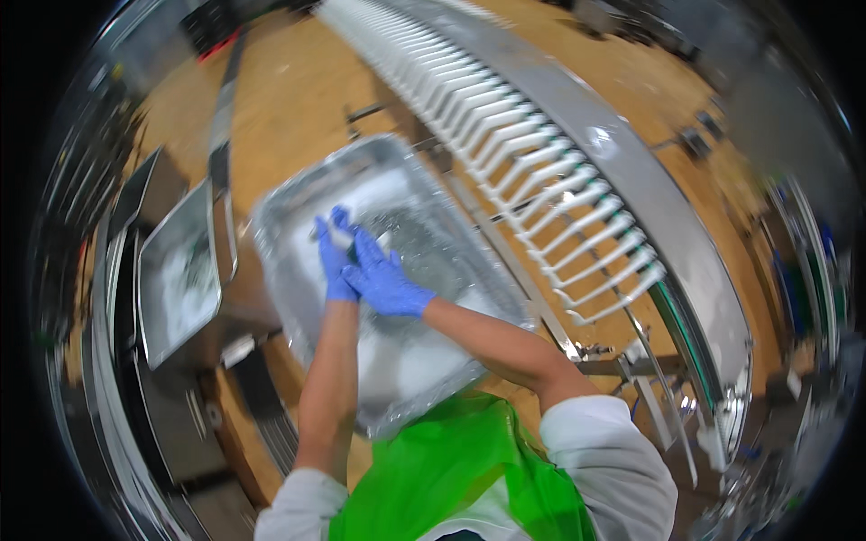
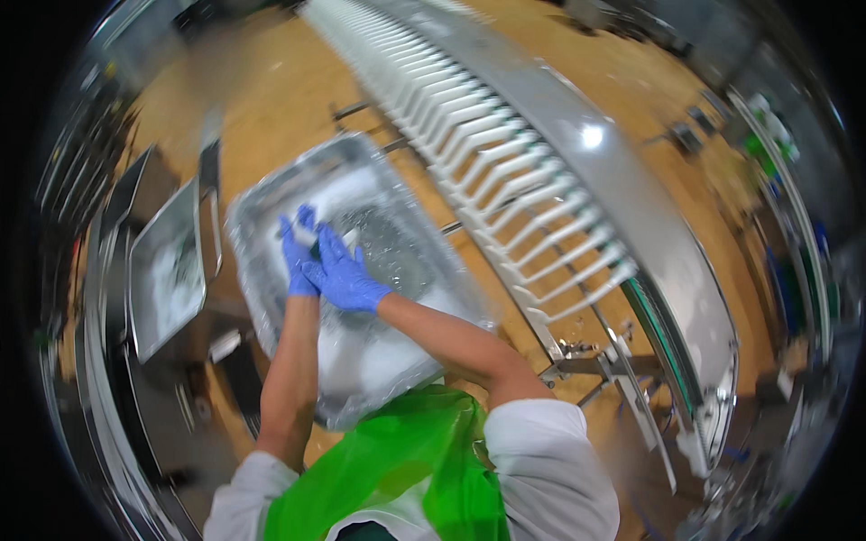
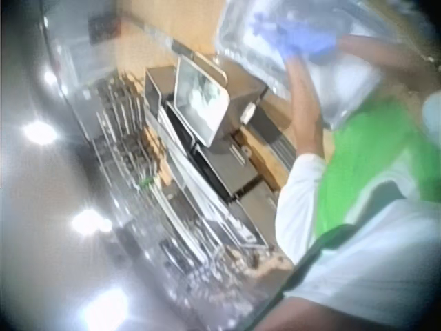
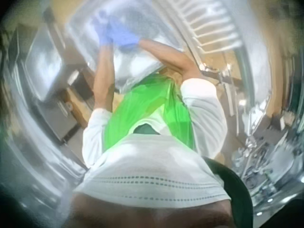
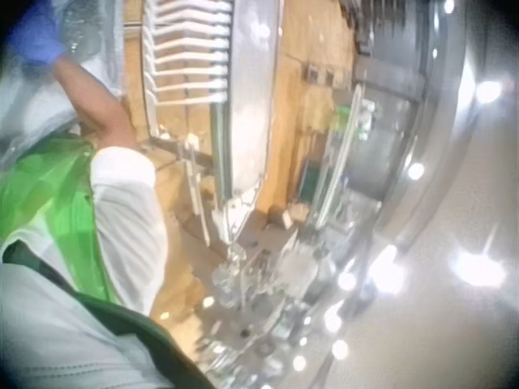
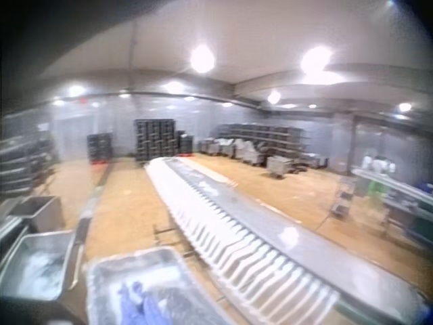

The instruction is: The person repeatedly scrubs white plastic parts with a green sponge in a soapy water tub, rinses them, and places them on a conveyor belt. The process is repeated for multiple parts throughout the clip.

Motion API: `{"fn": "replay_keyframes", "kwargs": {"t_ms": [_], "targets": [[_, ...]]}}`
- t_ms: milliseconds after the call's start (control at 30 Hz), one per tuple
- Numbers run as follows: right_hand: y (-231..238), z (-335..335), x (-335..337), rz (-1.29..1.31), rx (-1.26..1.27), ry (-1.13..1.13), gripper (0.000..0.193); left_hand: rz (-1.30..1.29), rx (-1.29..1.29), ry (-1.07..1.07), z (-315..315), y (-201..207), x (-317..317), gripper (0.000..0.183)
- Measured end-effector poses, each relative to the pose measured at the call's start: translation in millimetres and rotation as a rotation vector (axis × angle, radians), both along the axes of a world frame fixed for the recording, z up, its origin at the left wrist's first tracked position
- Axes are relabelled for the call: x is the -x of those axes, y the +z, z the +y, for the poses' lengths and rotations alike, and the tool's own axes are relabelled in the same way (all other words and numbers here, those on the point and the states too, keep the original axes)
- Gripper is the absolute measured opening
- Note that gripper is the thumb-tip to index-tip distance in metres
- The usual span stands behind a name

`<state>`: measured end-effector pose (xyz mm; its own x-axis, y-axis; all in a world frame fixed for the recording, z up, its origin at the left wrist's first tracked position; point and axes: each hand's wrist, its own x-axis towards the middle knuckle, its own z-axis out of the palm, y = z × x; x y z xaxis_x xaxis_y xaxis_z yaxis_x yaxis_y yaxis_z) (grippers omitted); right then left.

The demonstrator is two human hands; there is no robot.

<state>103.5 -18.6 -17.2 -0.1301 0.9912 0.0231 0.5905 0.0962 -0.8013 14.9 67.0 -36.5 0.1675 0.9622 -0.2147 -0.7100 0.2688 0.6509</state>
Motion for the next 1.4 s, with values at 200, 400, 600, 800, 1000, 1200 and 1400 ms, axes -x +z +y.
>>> {"fn": "replay_keyframes", "kwargs": {"t_ms": [200,400,600,800,1000,1200,1400], "targets": [[-15,29,-46,-0.140,0.054,-0.151,0.083,-0.289,0.046,-0.005,-19,39,-5,0.056],[20,23,-65,-0.057,0.036,0.091,0.053,-0.391,0.106,-0.135,-4,37,29,0.052],[38,10,-64,0.482,0.289,0.083,0.037,-0.138,0.128,-0.130,3,41,34,0.052],[-1,-14,-16,0.495,0.304,0.214,0.040,0.364,0.272,0.166,14,33,39,0.048],[-13,-18,-38,-0.399,0.341,0.501,0.047,0.002,0.112,-0.048,11,20,68,0.044],[-67,18,-82,-0.579,0.361,0.314,0.033,0.598,-0.114,0.126,29,4,48,0.031],[14,3,-52,0.605,-0.019,0.202,0.031,0.307,0.008,0.058,8,0,5,0.035]]}}
